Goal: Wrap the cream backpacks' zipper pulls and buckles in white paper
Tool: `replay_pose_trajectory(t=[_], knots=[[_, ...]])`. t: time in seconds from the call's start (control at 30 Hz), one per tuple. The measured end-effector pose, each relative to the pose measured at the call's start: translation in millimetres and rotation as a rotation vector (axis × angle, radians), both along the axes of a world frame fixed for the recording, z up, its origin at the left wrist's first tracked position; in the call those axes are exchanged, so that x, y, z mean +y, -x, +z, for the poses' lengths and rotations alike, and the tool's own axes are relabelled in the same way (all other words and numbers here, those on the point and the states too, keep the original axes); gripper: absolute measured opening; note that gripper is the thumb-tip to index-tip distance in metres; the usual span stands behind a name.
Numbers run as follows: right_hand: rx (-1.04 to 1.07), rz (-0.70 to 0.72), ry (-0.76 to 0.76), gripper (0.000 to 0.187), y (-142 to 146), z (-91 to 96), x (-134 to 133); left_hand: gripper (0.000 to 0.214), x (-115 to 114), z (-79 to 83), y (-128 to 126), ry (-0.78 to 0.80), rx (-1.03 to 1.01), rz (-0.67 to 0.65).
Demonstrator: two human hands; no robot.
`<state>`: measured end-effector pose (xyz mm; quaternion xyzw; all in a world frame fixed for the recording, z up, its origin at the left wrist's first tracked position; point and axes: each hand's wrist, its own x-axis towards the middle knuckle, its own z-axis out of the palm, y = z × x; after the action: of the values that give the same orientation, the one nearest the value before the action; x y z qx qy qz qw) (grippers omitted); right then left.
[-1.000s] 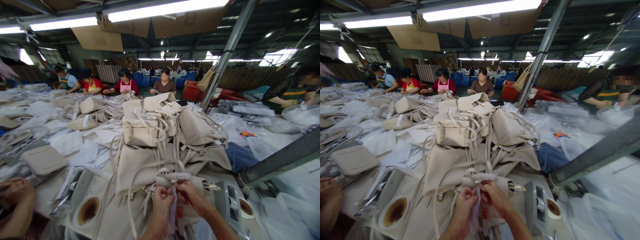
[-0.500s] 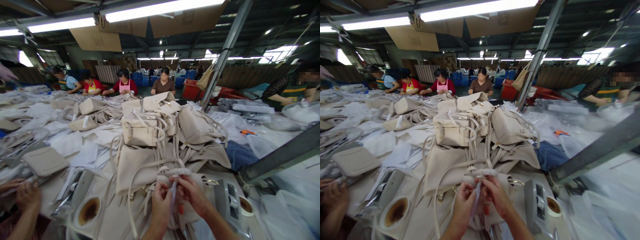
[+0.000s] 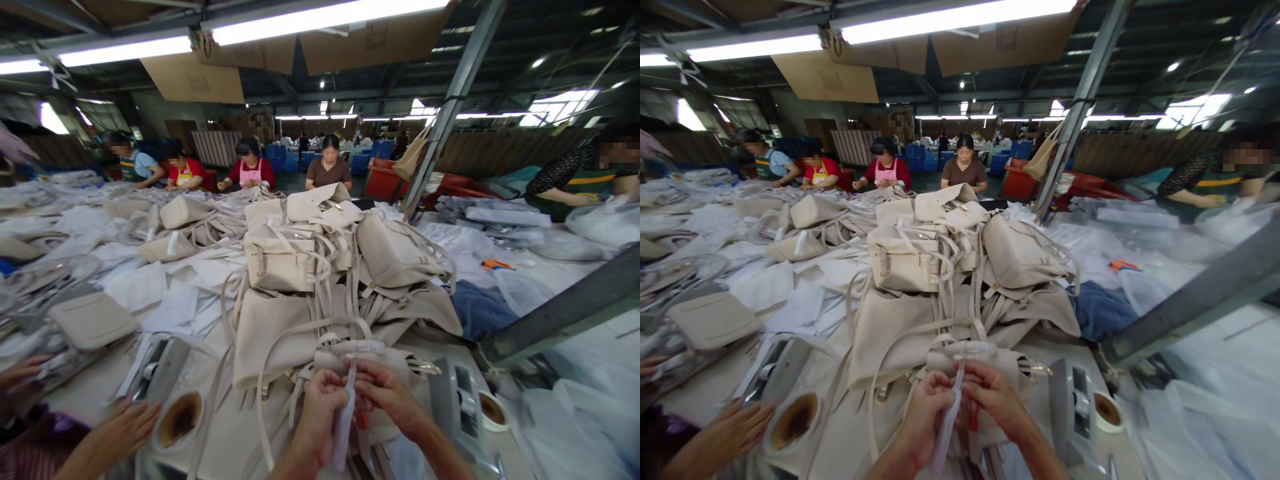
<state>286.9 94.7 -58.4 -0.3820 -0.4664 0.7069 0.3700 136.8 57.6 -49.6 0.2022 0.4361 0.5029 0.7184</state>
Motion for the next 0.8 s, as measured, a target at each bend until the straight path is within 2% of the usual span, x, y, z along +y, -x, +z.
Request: replay_pose_trajectory(t=[0.17,0.33,0.4,0.5,0.63,0.73,0.8], knots=[[0.071,0.005,0.110,0.039,0.9,-13.1,-7.2,0.031,1.1,2.7,4.6,0.114,-0.213,-0.179],[0.227,-0.044,0.238,0.040,6.3,-23.3,-10.6,0.028,2.9,-4.4,8.7,0.168,-0.450,-0.371],[0.261,-0.075,0.262,0.037,10.3,-24.4,-11.6,0.026,2.4,-7.8,9.8,0.205,-0.510,-0.410],[0.267,-0.103,0.282,0.036,16.8,-24.7,-13.0,0.018,1.5,-10.6,10.8,0.247,-0.525,-0.408],[0.246,-0.155,0.268,0.035,21.8,-23.3,-14.2,0.004,2.5,-9.4,12.1,0.216,-0.469,-0.383],[0.175,-0.162,0.228,0.039,21.6,-18.6,-15.8,0.007,3.5,-8.4,11.7,0.219,-0.420,-0.388],[0.083,-0.167,0.172,0.043,21.6,-14.0,-18.3,0.013,2.4,-7.9,9.1,0.227,-0.358,-0.321]])
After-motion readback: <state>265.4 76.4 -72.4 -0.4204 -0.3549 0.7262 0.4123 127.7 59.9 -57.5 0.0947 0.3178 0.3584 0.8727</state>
